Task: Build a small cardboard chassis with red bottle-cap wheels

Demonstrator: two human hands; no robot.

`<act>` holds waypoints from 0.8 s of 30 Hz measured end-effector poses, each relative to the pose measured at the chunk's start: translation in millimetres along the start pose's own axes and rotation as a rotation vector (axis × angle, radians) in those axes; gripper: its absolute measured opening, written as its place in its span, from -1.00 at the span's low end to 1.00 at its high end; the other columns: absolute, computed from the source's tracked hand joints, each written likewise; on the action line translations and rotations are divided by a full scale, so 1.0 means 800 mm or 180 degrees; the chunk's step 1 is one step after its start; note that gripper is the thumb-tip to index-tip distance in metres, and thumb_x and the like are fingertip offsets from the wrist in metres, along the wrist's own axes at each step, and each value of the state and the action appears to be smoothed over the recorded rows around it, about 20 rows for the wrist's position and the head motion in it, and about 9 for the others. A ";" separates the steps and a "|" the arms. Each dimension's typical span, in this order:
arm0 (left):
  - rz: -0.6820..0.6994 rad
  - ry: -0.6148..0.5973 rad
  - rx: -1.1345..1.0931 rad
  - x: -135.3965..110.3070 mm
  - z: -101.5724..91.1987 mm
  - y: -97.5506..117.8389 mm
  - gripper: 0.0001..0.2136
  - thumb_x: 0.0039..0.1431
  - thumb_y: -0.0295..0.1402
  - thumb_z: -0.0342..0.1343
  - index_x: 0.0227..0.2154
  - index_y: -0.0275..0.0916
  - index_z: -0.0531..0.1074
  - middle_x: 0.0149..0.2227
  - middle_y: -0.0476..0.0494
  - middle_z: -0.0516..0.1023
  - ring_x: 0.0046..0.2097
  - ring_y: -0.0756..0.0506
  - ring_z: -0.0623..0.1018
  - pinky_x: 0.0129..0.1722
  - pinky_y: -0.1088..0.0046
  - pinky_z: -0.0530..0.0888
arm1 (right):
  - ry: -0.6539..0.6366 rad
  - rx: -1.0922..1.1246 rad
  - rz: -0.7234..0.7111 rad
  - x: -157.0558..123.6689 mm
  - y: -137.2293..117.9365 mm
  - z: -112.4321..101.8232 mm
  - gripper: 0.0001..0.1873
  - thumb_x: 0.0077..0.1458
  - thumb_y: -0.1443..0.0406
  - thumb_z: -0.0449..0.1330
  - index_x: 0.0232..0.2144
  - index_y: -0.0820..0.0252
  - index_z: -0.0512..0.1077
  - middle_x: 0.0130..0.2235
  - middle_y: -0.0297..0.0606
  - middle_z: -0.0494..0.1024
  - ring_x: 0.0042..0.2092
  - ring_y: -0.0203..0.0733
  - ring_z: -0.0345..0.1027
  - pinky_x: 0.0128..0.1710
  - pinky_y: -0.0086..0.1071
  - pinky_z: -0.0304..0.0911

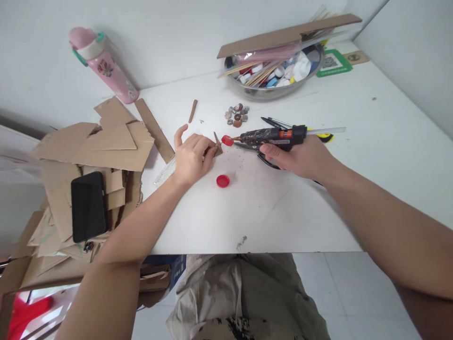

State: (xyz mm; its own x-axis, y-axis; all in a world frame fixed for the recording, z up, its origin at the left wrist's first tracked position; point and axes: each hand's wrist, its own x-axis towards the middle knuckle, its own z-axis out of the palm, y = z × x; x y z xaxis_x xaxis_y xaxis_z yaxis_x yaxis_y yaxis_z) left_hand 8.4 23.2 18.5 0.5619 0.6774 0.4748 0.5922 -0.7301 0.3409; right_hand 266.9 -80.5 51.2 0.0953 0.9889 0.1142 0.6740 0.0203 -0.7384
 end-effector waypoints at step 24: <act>0.0523 0.0482 -0.0081 -0.005 0.021 -0.017 -0.78 0.43 -0.35 0.07 -0.40 -0.06 0.41 -0.50 0.09 0.45 -0.32 -0.14 0.61 0.45 -0.21 0.36 | -0.0059 -0.0170 -0.0071 0.001 0.000 -0.007 -0.40 0.30 -0.30 0.27 -0.42 0.03 0.58 -0.60 -0.35 0.45 -0.42 -0.04 0.55 -0.44 -0.27 0.31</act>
State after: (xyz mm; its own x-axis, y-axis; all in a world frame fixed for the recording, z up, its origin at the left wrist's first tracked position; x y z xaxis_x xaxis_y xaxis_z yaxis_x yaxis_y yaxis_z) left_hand 7.7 31.7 -1.7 0.5553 0.5294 0.6414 0.4841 -0.8328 0.2684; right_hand 271.2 -80.2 55.2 0.0667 0.9908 0.1175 0.7140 0.0348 -0.6993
